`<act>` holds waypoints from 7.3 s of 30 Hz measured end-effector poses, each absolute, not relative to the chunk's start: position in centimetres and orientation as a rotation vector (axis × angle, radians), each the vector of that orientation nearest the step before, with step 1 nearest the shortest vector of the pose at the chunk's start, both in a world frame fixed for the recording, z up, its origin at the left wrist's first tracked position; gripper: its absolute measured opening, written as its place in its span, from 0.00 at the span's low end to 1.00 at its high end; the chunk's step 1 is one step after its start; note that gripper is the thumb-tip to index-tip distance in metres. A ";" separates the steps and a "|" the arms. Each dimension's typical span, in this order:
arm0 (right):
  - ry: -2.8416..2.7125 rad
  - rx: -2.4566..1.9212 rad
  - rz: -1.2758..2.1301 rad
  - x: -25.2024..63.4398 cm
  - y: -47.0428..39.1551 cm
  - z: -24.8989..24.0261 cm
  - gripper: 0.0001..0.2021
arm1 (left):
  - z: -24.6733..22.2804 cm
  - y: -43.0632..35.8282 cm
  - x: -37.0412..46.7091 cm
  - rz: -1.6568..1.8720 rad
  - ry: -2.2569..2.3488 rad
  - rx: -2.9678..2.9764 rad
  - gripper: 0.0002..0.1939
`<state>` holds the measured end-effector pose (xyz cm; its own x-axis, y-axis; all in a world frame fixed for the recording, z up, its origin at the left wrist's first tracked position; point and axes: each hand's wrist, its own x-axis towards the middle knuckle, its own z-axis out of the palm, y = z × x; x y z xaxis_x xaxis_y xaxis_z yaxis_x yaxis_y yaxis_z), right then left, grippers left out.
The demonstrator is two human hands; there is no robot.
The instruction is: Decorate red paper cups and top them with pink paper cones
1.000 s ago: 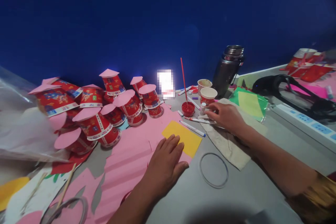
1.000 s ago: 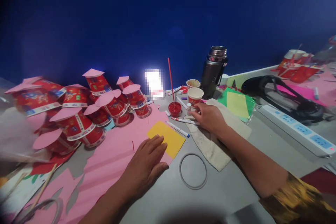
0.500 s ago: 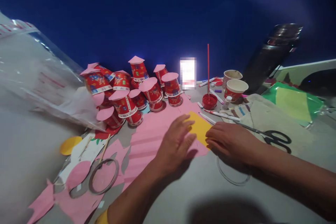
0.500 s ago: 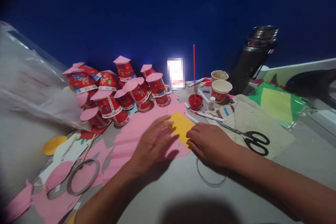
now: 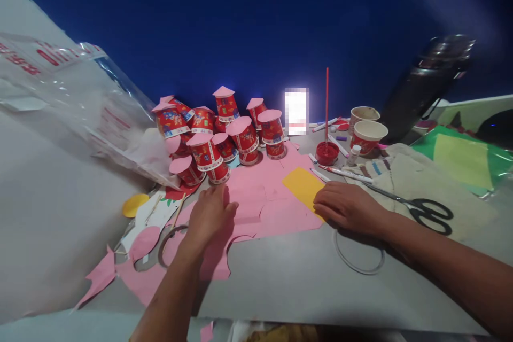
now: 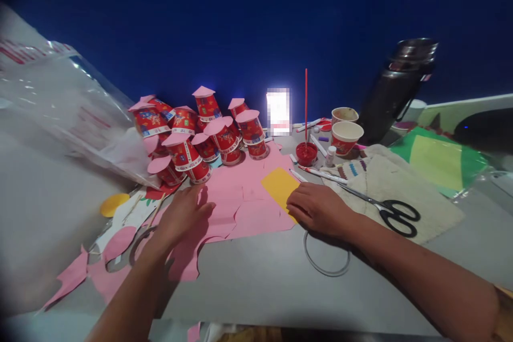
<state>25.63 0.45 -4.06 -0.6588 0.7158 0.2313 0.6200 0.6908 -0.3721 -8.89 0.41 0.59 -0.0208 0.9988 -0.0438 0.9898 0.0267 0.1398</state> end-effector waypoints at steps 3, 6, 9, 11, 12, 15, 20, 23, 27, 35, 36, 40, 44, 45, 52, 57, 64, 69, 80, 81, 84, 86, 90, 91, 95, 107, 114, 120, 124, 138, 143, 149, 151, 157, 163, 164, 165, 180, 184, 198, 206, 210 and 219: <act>-2.508 -1.044 0.325 26.2 0.3 -4.6 0.14 | 0.1 0.3 -8.4 0.215 2.224 2.081 0.28; -2.492 -1.035 0.312 26.3 0.2 -5.1 0.13 | -0.2 -0.1 -8.7 0.354 2.211 2.029 0.32; -2.497 -1.023 0.331 26.1 0.2 -5.4 0.15 | -0.2 -0.1 -9.2 0.316 2.159 2.026 0.22; -2.497 -1.025 0.353 25.9 0.3 -5.4 0.15 | 0.0 0.1 -9.3 0.280 2.150 2.028 0.13; -2.494 -1.027 0.360 25.9 0.3 -5.4 0.15 | 0.2 0.2 -9.2 0.276 2.142 2.032 0.10; -2.478 -1.042 0.363 25.8 0.3 -5.2 0.15 | 0.8 0.2 -8.2 0.288 2.045 2.063 0.00; -2.489 -1.046 0.355 25.4 0.3 -4.6 0.14 | 0.2 -0.1 -5.9 0.296 1.859 2.130 0.05; -2.500 -1.066 0.367 25.3 0.6 -4.5 0.13 | 0.0 0.0 -5.3 0.158 1.847 2.198 0.06; -2.498 -1.087 0.332 25.1 0.5 -4.6 0.12 | 1.3 0.7 -4.6 0.184 1.636 2.232 0.09; -2.101 -1.472 -0.103 28.9 2.0 -1.4 0.18 | 0.8 4.0 -1.8 0.417 1.540 2.538 0.11; -1.991 -1.580 -0.193 30.2 2.7 -0.5 0.19 | 0.5 4.1 -1.7 0.530 1.494 2.556 0.12; -1.929 -1.799 -0.273 34.6 6.0 1.6 0.10 | 0.3 3.9 -1.3 0.753 1.337 2.566 0.10; -1.962 -1.828 -0.228 36.2 7.5 1.7 0.03 | 0.7 3.1 -0.5 0.807 1.238 2.566 0.10; -1.947 -1.825 -0.228 36.4 7.3 1.9 0.06 | 0.8 2.9 -0.4 0.835 1.215 2.552 0.10; -1.622 -1.529 0.050 33.3 1.9 4.5 0.18 | 0.8 1.6 0.7 0.907 1.197 1.984 0.10; -1.512 -1.200 0.910 26.2 -0.3 2.9 0.19 | -0.1 0.7 2.5 0.960 0.803 1.293 0.41; -1.957 -0.932 0.296 22.0 -0.8 -1.0 0.14 | -0.6 0.0 3.7 1.117 0.658 0.568 0.13; -2.229 -0.776 -0.287 21.2 -1.1 -2.3 0.08 | 0.2 0.3 4.4 1.155 0.640 0.141 0.08; -1.952 -0.912 -0.084 23.2 -0.8 -2.8 0.09 | -0.2 0.1 2.7 1.078 0.722 0.234 0.18; -1.940 -0.930 -0.088 23.4 -0.7 -2.8 0.09 | -0.3 0.0 2.8 1.060 0.693 0.265 0.20; -1.954 -0.907 -0.061 23.6 -0.6 -2.8 0.13 | -0.5 -0.1 2.9 1.023 0.651 0.322 0.25; -1.949 -0.891 -0.043 23.9 -0.4 -2.4 0.15 | -0.4 0.0 2.8 0.999 0.701 0.321 0.27; -1.803 -1.060 -0.058 25.7 0.5 0.0 0.12 | 0.0 0.2 2.4 0.949 0.771 0.251 0.29; -1.713 -1.125 -0.028 26.5 0.8 0.8 0.12 | 0.1 0.3 2.3 0.948 0.774 0.237 0.29; -1.403 -1.320 0.122 29.5 1.5 3.4 0.12 | 0.2 0.6 2.2 0.939 0.816 0.229 0.28; -2.192 -2.014 0.136 31.7 1.8 0.4 0.08 | -0.3 1.3 2.0 1.022 0.804 0.281 0.24; -2.279 -1.979 0.017 30.7 2.1 -0.7 0.09 | -0.7 1.4 1.8 1.001 0.765 0.251 0.25; -2.308 -1.820 0.125 29.5 1.8 -0.8 0.09 | -0.6 1.3 1.9 0.986 0.766 0.273 0.28; -2.409 -1.874 0.131 28.2 2.0 -0.9 0.14 | -0.5 1.3 1.9 0.983 0.775 0.285 0.30; -1.761 -1.336 0.601 28.0 0.9 2.5 0.07 | -0.9 1.0 1.9 0.981 0.751 0.379 0.28; -1.235 -1.027 1.051 25.7 0.2 3.6 0.12 | -1.0 1.1 1.9 0.958 0.704 0.435 0.28; -0.997 -0.862 1.352 24.0 -0.1 1.7 0.14 | -1.2 0.9 2.1 0.916 0.730 0.406 0.31; -1.053 -0.875 1.371 24.0 -0.6 1.0 0.16 | -1.2 0.8 2.3 0.929 0.743 0.380 0.28; -1.401 -1.061 0.818 23.4 -2.9 0.7 0.08 | -1.4 0.7 2.6 0.999 0.765 0.359 0.22; -1.658 -0.943 0.439 22.3 -3.8 0.5 0.01 | -2.1 0.5 3.1 1.098 0.779 0.375 0.18; -1.691 -0.908 0.419 22.2 -3.8 0.4 0.02 | -2.2 0.5 3.2 1.101 0.779 0.370 0.17; -1.718 -0.877 0.393 22.2 -3.8 0.3 0.03 | -2.2 0.5 3.3 1.102 0.778 0.361 0.17; -1.832 -0.788 0.270 22.2 -3.6 0.9 0.07 | -2.2 0.4 3.5 1.120 0.749 0.360 0.14; -1.844 -0.783 0.265 22.3 -3.4 0.7 0.06 | -2.1 0.4 3.5 1.117 0.751 0.357 0.14; -1.837 -0.757 0.235 22.2 -3.4 0.5 0.07 | -2.4 0.5 3.5 1.117 0.742 0.385 0.14; -1.852 -0.755 0.230 22.2 -3.4 0.5 0.06 | -2.3 0.5 3.5 1.118 0.763 0.369 0.14; -1.866 -0.738 0.275 22.2 -3.4 0.6 0.06 | -2.2 0.4 3.5 1.105 0.771 0.386 0.14; -1.922 -0.699 0.251 22.3 -3.6 1.4 0.05 | -2.5 0.5 3.4 1.091 0.791 0.392 0.15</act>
